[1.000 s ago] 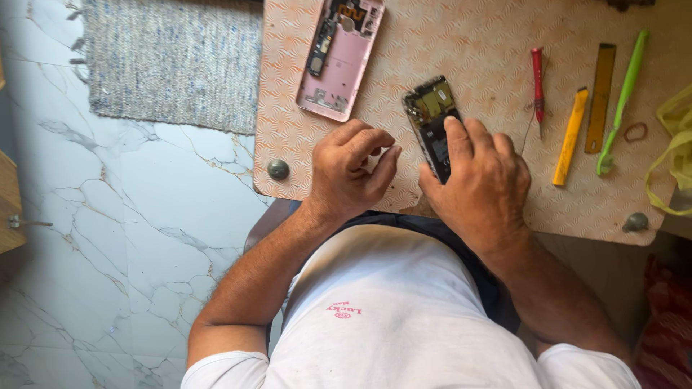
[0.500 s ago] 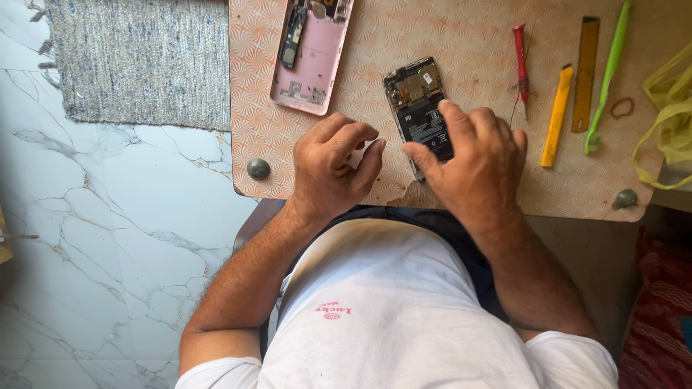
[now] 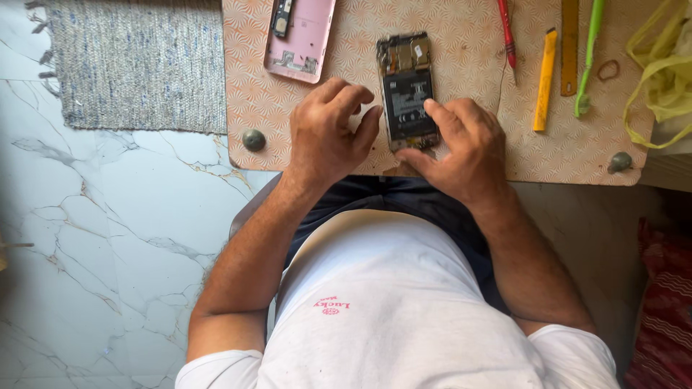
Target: The person uses a red screwdriver and a yellow plastic pry tool to remove screws and pry open the back cover of a smartphone. The person then uses the tools to disconnect internal components and remove the motherboard from the phone chassis.
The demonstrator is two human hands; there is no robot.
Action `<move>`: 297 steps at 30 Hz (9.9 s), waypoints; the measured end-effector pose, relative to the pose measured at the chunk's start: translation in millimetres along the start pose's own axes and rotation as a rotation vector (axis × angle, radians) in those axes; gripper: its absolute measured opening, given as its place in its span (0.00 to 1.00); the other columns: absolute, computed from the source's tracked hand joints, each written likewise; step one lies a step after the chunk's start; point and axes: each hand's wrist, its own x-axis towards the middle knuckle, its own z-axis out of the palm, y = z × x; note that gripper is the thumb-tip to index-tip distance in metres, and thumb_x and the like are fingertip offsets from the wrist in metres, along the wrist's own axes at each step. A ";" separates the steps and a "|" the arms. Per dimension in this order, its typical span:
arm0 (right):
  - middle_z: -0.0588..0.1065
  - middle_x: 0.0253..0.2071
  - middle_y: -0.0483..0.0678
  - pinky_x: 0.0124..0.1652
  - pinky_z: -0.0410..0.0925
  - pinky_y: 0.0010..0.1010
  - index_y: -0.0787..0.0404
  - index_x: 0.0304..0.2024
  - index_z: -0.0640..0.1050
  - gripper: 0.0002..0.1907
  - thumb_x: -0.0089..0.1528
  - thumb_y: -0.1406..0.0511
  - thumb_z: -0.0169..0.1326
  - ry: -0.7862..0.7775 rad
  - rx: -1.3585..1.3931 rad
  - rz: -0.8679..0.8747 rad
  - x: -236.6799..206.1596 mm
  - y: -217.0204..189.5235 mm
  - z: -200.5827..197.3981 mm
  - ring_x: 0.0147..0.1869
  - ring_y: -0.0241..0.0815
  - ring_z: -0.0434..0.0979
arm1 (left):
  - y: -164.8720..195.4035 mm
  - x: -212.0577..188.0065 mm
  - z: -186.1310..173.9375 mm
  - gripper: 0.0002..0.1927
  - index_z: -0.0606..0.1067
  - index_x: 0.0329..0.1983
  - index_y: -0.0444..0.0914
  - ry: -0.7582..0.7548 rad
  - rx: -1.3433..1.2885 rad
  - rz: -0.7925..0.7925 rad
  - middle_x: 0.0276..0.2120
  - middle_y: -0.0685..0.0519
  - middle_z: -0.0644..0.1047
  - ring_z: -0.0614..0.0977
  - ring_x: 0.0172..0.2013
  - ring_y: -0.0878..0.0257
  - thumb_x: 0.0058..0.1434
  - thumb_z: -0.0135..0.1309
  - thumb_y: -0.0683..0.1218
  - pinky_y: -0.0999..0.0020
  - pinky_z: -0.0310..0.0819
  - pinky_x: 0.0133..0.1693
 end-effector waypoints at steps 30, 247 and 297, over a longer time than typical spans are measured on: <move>0.74 0.39 0.53 0.33 0.74 0.39 0.69 0.51 0.80 0.41 0.62 0.36 0.58 0.074 -0.069 0.038 -30.5 -18.1 7.4 0.39 0.47 0.79 | 8.7 -33.0 7.2 0.06 0.80 0.36 0.39 0.022 0.095 -0.003 0.31 0.53 0.79 0.82 0.28 0.63 0.60 0.66 0.44 0.66 0.77 0.30; 0.80 0.42 0.60 0.43 0.78 0.30 0.66 0.42 0.75 0.12 0.64 0.69 0.66 0.001 0.706 0.265 129.4 177.6 -24.5 0.43 0.47 0.85 | -18.1 136.8 87.1 0.23 0.78 0.55 0.34 -0.399 0.077 -0.015 0.53 0.49 0.76 0.77 0.51 0.56 0.61 0.68 0.49 0.52 0.60 0.54; 0.77 0.45 0.57 0.44 0.75 0.40 0.70 0.62 0.71 0.37 0.55 0.63 0.72 -0.238 0.381 0.393 93.5 135.5 -28.6 0.46 0.51 0.82 | 21.0 122.9 76.7 0.47 0.48 0.76 0.31 -0.248 -1.126 -1.091 0.71 0.41 0.63 0.80 0.48 0.71 0.58 0.61 0.39 0.77 0.79 0.43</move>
